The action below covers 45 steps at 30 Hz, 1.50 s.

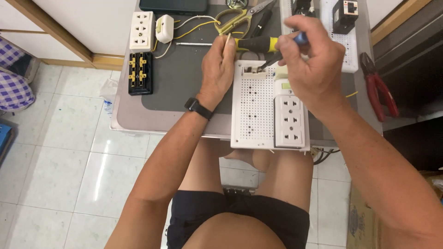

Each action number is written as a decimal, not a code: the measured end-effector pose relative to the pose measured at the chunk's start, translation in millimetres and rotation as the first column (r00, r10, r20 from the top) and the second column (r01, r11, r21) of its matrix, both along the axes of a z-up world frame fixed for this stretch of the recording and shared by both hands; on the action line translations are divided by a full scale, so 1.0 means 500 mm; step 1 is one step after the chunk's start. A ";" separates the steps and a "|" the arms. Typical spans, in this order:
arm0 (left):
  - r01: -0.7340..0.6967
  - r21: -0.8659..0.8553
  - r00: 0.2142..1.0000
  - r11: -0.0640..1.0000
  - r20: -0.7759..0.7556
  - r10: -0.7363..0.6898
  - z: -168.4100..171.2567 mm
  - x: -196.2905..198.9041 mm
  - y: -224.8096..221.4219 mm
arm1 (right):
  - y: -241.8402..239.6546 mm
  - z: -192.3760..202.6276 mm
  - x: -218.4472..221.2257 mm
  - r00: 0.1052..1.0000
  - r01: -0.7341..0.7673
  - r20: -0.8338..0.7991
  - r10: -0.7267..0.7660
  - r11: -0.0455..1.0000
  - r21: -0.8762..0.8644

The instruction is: Assembling and wiring a multi-socket power strip and switch panel using a screwdriver.

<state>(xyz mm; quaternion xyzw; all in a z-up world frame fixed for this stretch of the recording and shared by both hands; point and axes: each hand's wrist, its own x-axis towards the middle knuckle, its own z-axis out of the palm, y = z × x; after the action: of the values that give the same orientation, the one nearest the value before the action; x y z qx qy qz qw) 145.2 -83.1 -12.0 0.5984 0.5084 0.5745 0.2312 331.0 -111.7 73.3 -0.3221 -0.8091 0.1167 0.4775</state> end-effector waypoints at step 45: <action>0.151 -0.080 0.826 0.985 -0.537 -0.170 -0.021 -0.002 -0.039 | 0.108 -0.050 -0.013 0.623 0.391 0.623 -0.473 0.878 0.277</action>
<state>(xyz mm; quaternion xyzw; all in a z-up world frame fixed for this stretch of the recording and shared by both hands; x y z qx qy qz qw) 144.4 -102.6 -22.6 0.7728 0.5105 0.3518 0.1356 324.4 -57.7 48.4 -0.4989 -0.8293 -0.1725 0.1832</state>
